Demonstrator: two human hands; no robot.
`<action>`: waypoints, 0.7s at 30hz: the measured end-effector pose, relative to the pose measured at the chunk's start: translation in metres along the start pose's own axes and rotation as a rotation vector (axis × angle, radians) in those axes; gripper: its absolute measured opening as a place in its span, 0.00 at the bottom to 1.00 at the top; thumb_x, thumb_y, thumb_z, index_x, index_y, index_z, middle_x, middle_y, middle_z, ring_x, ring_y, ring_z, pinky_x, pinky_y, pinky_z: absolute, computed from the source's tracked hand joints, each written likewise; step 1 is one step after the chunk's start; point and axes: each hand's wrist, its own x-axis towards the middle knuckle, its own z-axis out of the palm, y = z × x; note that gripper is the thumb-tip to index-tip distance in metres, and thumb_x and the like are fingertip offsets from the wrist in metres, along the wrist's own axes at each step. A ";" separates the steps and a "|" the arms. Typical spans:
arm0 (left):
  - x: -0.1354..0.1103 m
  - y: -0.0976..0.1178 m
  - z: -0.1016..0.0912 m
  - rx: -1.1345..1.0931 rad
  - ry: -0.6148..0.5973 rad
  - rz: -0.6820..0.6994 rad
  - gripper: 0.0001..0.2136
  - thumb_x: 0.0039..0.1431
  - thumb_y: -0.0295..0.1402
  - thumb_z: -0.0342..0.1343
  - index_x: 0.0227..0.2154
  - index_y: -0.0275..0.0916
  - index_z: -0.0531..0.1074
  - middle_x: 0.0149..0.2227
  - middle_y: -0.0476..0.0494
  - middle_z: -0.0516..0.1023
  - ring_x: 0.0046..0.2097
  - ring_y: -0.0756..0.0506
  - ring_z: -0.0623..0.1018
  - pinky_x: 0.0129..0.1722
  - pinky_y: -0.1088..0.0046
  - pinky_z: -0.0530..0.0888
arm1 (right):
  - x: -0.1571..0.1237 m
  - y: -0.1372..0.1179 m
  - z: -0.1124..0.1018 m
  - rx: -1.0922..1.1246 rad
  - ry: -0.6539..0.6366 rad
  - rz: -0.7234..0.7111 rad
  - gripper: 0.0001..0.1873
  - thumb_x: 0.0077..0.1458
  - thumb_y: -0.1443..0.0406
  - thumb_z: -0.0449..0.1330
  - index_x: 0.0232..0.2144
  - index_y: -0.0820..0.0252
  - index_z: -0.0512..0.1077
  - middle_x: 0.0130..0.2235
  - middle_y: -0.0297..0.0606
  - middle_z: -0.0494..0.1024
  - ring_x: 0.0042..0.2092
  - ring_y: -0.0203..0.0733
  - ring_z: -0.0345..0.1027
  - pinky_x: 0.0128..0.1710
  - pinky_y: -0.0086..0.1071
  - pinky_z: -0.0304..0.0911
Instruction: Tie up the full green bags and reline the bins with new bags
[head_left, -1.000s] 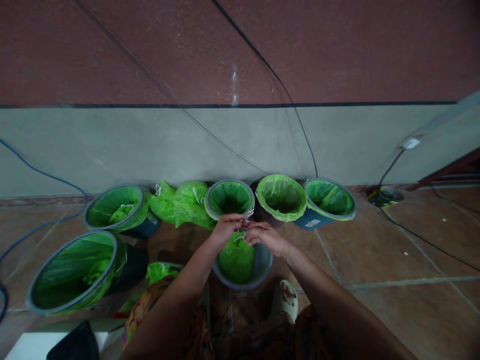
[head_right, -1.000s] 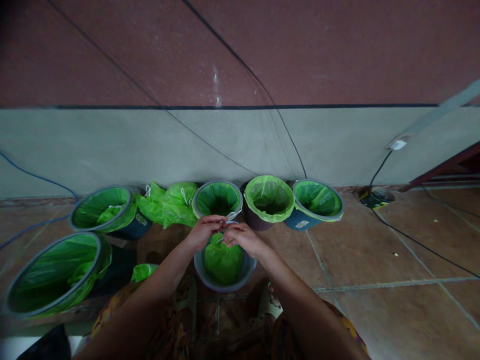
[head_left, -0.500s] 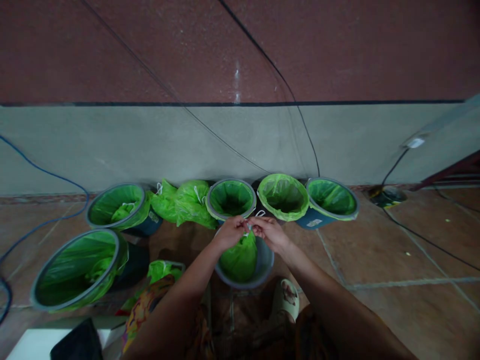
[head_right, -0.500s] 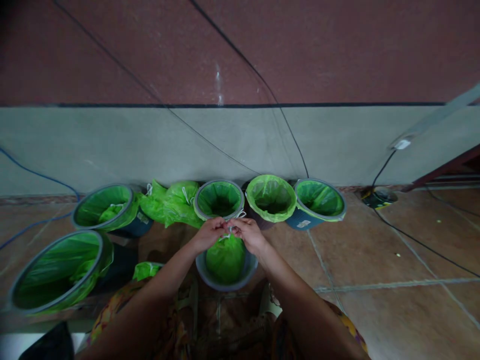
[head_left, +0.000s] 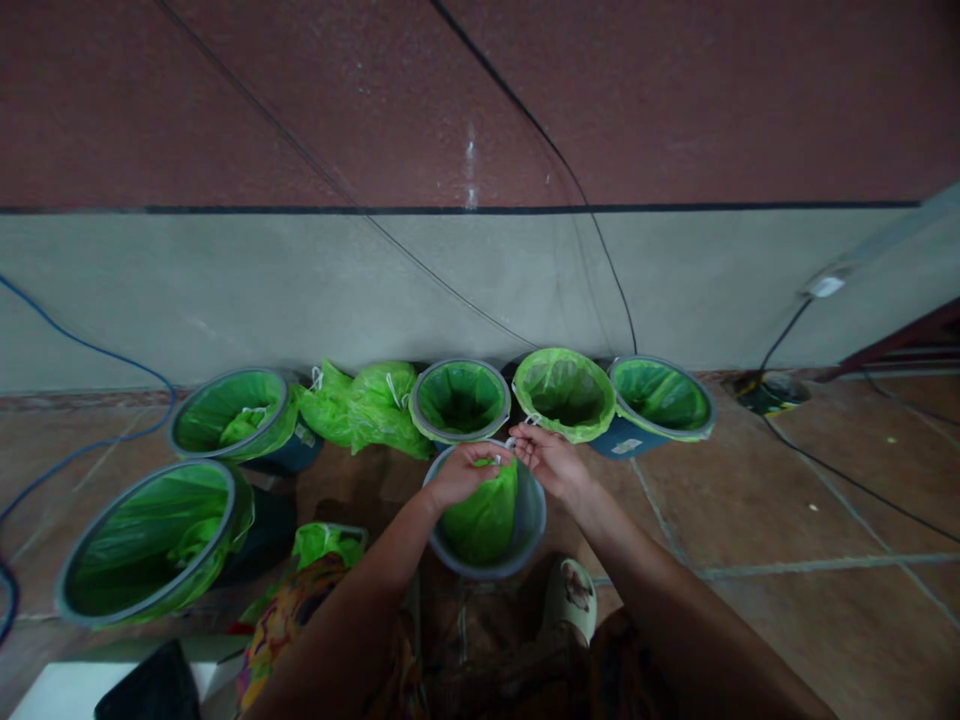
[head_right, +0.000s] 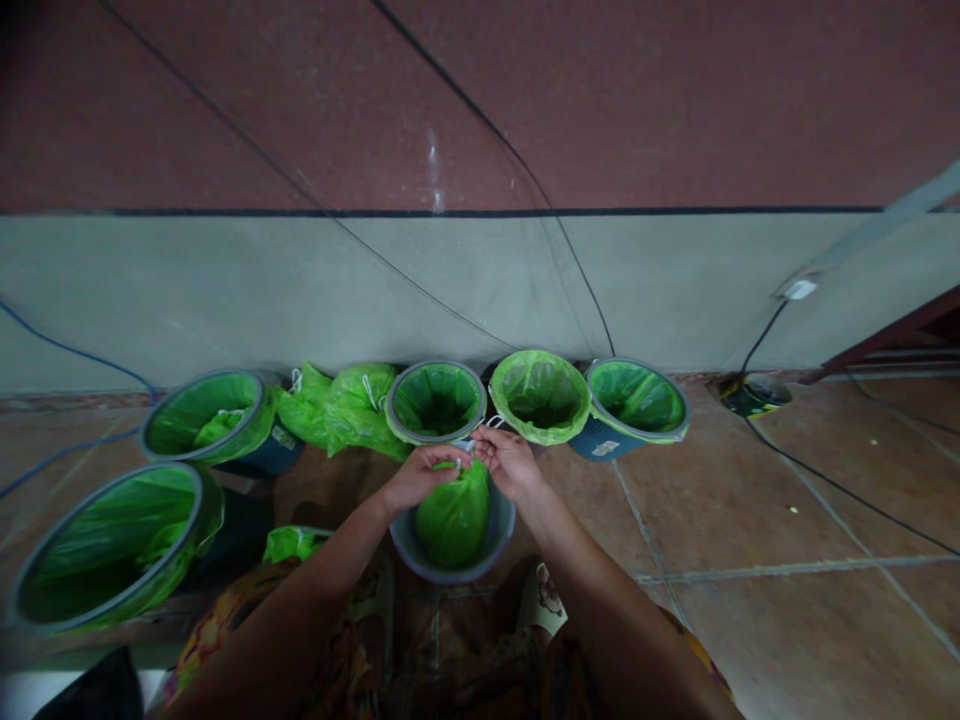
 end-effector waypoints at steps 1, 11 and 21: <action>0.000 0.000 0.001 0.036 -0.020 -0.006 0.11 0.48 0.25 0.57 0.35 0.36 0.79 0.37 0.43 0.81 0.42 0.45 0.77 0.50 0.66 0.69 | -0.001 0.000 0.001 0.032 0.012 0.009 0.11 0.43 0.60 0.69 0.24 0.59 0.73 0.25 0.36 0.78 0.27 0.35 0.69 0.28 0.28 0.66; 0.005 -0.019 0.006 0.213 0.135 -0.032 0.11 0.53 0.26 0.51 0.32 0.39 0.79 0.33 0.45 0.80 0.38 0.46 0.77 0.44 0.70 0.71 | -0.004 -0.002 0.004 0.117 0.117 0.043 0.09 0.40 0.63 0.67 0.24 0.59 0.72 0.27 0.35 0.77 0.26 0.32 0.66 0.29 0.27 0.64; 0.012 -0.025 0.005 0.221 0.191 -0.164 0.06 0.48 0.27 0.54 0.30 0.37 0.74 0.21 0.52 0.71 0.25 0.50 0.69 0.29 0.74 0.67 | -0.015 0.001 0.018 -0.845 0.003 -0.461 0.13 0.53 0.60 0.57 0.20 0.56 0.74 0.35 0.39 0.77 0.49 0.44 0.68 0.48 0.35 0.62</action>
